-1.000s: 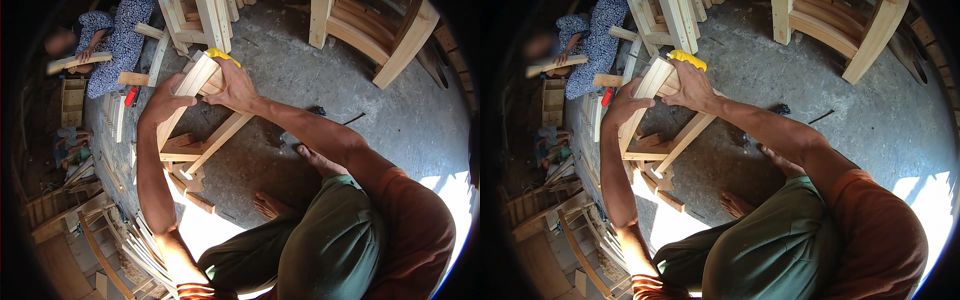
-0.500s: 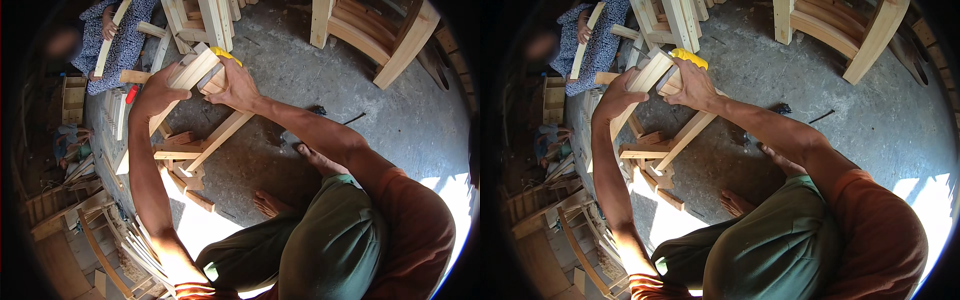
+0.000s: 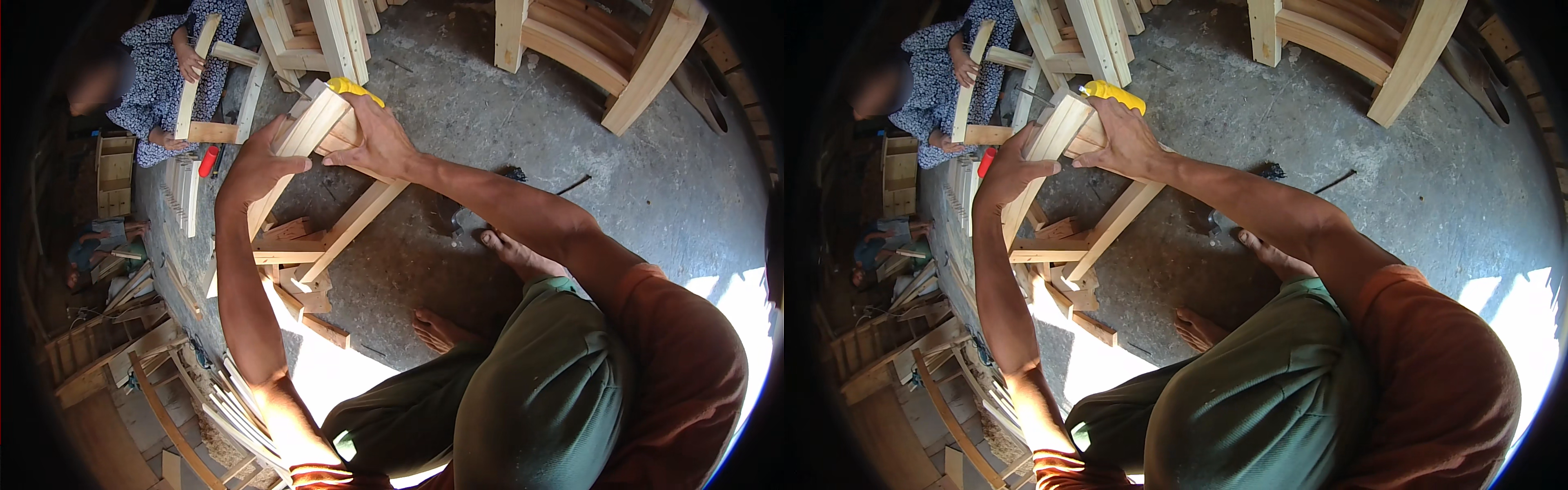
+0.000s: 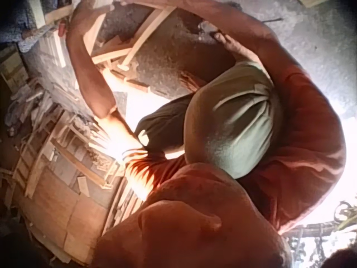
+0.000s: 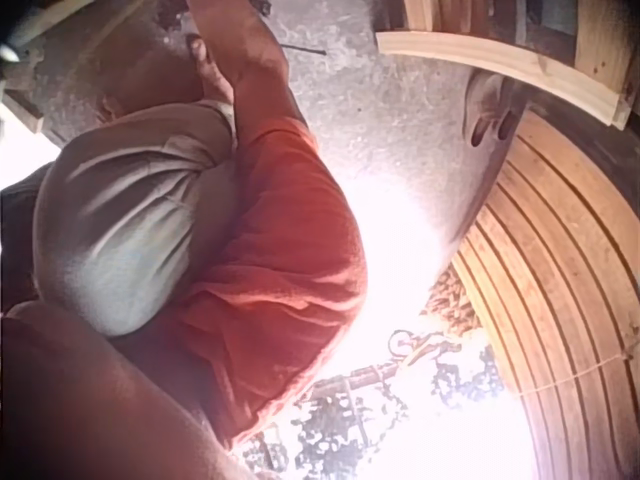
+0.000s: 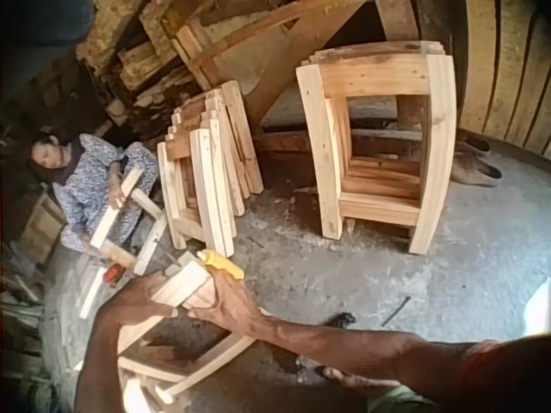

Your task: Assembling a wooden frame or stool using wood glue, nails, and a hammer.

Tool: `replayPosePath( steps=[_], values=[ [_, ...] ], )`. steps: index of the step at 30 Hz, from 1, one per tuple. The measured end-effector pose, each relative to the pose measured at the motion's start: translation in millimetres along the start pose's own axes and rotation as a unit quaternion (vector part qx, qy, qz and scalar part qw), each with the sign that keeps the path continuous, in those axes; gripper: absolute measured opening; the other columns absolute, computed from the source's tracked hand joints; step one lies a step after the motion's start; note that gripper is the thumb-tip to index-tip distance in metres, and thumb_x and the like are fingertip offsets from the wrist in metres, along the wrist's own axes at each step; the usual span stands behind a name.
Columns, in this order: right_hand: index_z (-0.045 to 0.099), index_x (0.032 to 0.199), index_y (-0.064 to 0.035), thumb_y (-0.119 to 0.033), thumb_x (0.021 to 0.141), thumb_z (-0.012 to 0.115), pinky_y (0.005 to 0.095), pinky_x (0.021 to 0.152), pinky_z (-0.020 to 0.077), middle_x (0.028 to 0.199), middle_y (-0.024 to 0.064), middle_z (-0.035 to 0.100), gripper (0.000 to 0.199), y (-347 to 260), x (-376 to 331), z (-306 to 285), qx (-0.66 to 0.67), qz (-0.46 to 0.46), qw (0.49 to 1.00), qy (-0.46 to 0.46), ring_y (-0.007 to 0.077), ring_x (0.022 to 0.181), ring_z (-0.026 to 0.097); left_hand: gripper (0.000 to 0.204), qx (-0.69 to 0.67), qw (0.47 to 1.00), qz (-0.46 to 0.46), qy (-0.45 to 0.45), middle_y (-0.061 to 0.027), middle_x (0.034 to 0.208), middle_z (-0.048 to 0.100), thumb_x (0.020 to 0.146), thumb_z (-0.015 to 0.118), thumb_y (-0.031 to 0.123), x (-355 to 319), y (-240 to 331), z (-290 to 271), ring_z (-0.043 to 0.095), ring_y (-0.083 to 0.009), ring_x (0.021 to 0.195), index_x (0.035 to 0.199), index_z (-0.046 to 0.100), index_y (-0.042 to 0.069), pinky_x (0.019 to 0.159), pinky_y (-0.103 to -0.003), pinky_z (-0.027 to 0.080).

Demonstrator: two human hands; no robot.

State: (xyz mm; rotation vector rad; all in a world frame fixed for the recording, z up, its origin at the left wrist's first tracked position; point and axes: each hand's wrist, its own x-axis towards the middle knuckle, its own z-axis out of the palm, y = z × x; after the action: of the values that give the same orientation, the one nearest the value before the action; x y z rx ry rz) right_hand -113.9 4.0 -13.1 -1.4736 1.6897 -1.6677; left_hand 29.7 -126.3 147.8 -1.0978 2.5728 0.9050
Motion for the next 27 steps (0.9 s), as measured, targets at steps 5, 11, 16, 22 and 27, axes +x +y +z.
replayPosePath(
  steps=[5, 11, 16, 22, 27],
  values=[
    [0.034, 0.144, -0.0047, -0.056, 0.07, 0.086, 0.0517, 0.108, 0.0365, 0.134, 0.0237, 0.051, 0.104, 0.9, 0.0, -0.4, 0.007, -0.004, 1.0, 0.002, 0.041, 0.129, 0.048, 0.099, -0.011, 1.0, 0.001, -0.005, -0.0259, 0.137, 0.057, 0.068, 0.085, 0.018, -0.5, 0.6, 1.0, 0.058, -0.0273, 0.125, 0.147, 0.036, -0.013, 0.106, -0.032, 0.042],
    [0.033, 0.145, -0.0042, -0.055, 0.071, 0.086, 0.0508, 0.11, 0.0357, 0.136, 0.024, 0.05, 0.104, 1.7, -0.7, -1.3, 0.013, -0.009, 1.0, 0.005, 0.0409, 0.13, 0.048, 0.098, 0.0, 1.0, -0.003, 0.0, -0.0263, 0.139, 0.055, 0.068, 0.085, 0.015, -0.5, -3.3, 0.9, 0.056, -0.027, 0.127, 0.148, 0.034, -0.013, 0.107, -0.031, 0.041],
    [0.034, 0.144, -0.0041, -0.053, 0.072, 0.086, 0.0506, 0.108, 0.0383, 0.136, 0.0246, 0.05, 0.102, 1.7, 0.7, -1.1, 0.022, -0.018, 1.0, 0.01, 0.0419, 0.129, 0.048, 0.1, -0.016, 1.0, -0.007, -0.01, -0.0255, 0.14, 0.055, 0.068, 0.085, 0.015, 0.4, -5.7, -0.9, 0.056, -0.0265, 0.126, 0.148, 0.033, -0.013, 0.106, -0.031, 0.041],
    [0.036, 0.142, -0.0048, -0.053, 0.073, 0.085, 0.0517, 0.104, 0.0437, 0.134, 0.0252, 0.052, 0.097, 1.8, 2.0, -0.9, 0.026, -0.033, 0.999, 0.03, 0.043, 0.125, 0.052, 0.101, -0.035, 0.999, -0.015, -0.022, -0.0242, 0.138, 0.056, 0.068, 0.086, 0.015, 1.7, -3.9, -1.6, 0.057, -0.0257, 0.124, 0.149, 0.033, -0.013, 0.105, -0.031, 0.043],
    [0.038, 0.142, -0.0043, -0.053, 0.077, 0.082, 0.0511, 0.106, 0.0433, 0.133, 0.0253, 0.053, 0.093, 3.2, 1.3, -0.4, 0.046, -0.029, 0.998, 0.028, 0.043, 0.126, 0.052, 0.1, -0.024, 0.999, -0.026, -0.019, -0.0241, 0.137, 0.057, 0.068, 0.086, 0.015, 2.8, -5.5, -1.1, 0.057, -0.0259, 0.124, 0.148, 0.033, -0.013, 0.105, -0.032, 0.043]
  ],
)
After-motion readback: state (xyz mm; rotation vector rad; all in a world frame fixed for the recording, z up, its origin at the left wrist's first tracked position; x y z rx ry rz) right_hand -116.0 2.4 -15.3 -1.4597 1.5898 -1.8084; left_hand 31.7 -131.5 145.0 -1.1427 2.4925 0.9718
